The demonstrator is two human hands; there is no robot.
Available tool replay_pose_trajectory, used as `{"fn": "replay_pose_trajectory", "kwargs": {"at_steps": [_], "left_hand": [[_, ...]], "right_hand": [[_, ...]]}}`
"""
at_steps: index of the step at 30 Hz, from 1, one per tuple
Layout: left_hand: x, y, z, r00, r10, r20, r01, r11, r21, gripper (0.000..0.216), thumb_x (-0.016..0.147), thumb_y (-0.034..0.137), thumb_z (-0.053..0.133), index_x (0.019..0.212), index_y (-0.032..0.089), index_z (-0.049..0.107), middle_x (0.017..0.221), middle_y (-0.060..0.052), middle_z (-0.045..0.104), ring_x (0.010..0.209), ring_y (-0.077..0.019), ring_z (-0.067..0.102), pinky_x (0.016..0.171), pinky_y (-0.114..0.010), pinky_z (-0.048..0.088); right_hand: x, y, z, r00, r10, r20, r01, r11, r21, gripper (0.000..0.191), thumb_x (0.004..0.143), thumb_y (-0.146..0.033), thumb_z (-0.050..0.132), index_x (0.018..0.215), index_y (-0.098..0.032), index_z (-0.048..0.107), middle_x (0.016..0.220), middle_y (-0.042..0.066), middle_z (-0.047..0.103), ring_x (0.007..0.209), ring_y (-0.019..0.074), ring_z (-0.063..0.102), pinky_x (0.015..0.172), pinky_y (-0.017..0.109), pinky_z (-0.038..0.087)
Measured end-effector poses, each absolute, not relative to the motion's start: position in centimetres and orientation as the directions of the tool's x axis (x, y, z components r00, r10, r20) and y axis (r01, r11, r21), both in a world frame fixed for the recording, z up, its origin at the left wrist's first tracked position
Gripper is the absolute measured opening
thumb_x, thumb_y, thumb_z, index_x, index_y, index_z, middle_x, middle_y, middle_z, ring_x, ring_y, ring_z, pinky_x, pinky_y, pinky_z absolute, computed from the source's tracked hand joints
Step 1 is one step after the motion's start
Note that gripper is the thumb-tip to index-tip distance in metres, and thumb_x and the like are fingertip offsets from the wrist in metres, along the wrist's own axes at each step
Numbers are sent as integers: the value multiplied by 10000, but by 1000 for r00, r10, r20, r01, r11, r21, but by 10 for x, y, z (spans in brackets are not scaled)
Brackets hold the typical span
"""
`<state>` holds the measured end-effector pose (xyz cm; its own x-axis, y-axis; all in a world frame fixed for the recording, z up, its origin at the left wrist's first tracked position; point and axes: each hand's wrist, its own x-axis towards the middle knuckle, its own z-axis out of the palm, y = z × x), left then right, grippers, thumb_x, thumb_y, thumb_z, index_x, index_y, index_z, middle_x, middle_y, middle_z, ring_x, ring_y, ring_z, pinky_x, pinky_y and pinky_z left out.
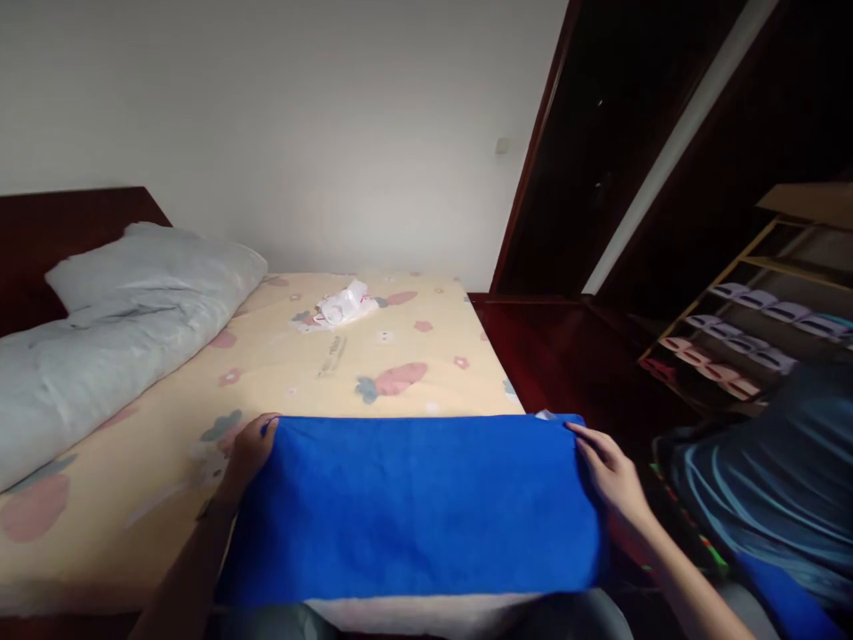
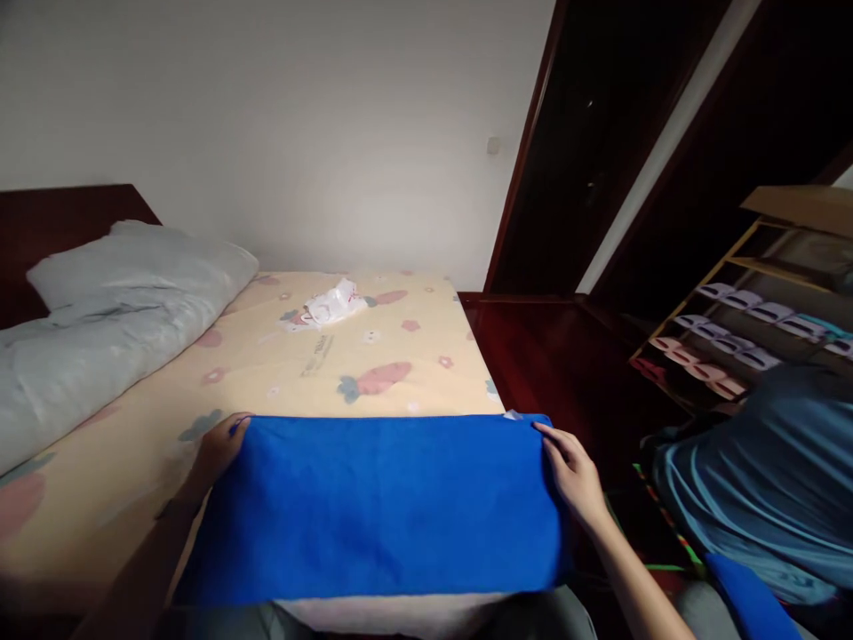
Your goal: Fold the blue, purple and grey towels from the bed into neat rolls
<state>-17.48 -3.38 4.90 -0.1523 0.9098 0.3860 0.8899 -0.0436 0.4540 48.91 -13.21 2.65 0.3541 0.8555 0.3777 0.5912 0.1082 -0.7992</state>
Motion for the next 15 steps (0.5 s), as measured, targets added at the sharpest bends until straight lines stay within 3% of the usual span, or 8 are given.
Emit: {"fn": "replay_pose_trajectory", "kwargs": {"at_steps": [5,8,15], "left_hand": [[-150,29,-31,-205,960,192,916,119,383,282,866,342,417,936,183,639,979,-110,739,964,-248,679,892,-342,497],[-144,41,-64,-269,955,125,910,209,358,278,893,313,418,955,157,641,967,-140,727,928,-266,681,842,-347,489],[-137,49,-74,-413,900,137,880,356,314,453,980,425,328,1217,117,561,1082,-179,697,946,-293,668,798,-371,480]], "right_hand": [[491,-49,-80,402,885,233,644,-92,-760,475,864,-420,433,1150,-150,699,1151,143,674,1074,276,638,997,429,484],[492,-32,-119,417,899,134,666,-202,-718,489,859,-365,411,1196,-132,678,1168,147,663,1100,272,623,1010,413,471],[493,-32,-123,397,908,132,714,-215,-667,594,914,-439,331,1383,-140,539,1298,158,594,1199,274,580,1062,402,420]]}}
